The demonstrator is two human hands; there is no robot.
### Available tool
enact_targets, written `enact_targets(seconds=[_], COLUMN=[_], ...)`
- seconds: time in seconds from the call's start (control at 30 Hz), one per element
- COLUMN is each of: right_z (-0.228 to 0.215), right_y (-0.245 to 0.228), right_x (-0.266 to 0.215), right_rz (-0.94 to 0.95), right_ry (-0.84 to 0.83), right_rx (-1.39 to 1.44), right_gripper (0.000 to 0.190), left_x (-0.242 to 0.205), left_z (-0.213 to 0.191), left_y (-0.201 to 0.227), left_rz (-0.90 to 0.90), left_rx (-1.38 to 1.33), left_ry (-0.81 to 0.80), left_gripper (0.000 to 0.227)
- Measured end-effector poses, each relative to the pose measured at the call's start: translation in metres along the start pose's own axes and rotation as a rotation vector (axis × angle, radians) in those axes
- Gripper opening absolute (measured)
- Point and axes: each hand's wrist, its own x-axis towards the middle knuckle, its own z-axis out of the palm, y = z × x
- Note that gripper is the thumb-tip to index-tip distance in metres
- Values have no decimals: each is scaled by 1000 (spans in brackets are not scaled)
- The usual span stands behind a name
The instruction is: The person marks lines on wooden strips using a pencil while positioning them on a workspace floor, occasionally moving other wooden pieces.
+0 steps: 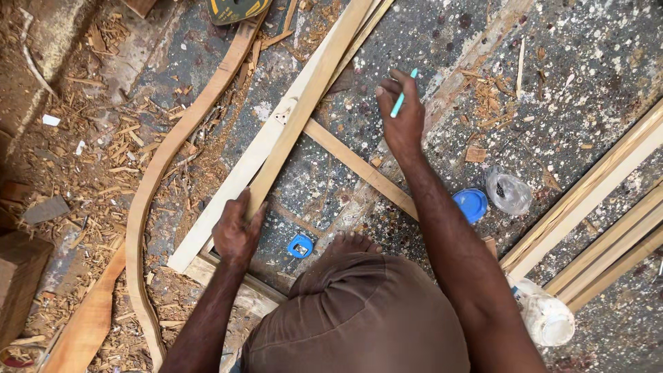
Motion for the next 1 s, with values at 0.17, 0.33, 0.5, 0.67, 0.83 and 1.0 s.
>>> enact_targets(seconds=[0.17,0.33,0.5,0.67,0.83,1.0], right_z=[20,31,39,52,60,66], right_y=[-2,-1,4,7,6,0], right_x=[11,21,33,43,45,53], right_rz=[48,150,191,343,337,306], right_ry=[14,25,121,173,181,163], right_rx=[-17,131,227,342,337,364], right_gripper=[49,65,68,71,68,67], left_x=[-2,-3,4,7,7,-2], left_z=[-17,-21,-23,-30,-26,-19], left_y=[-9,-11,-10,-16,-26,-23], left_rz=[-31,-37,-26,88,63,42], left_rx=[-7,-27,19,128,74,-8], left_ry=[-65,-147,-140,-26,-34,-11], left_gripper=[47,47,45,49,50,45])
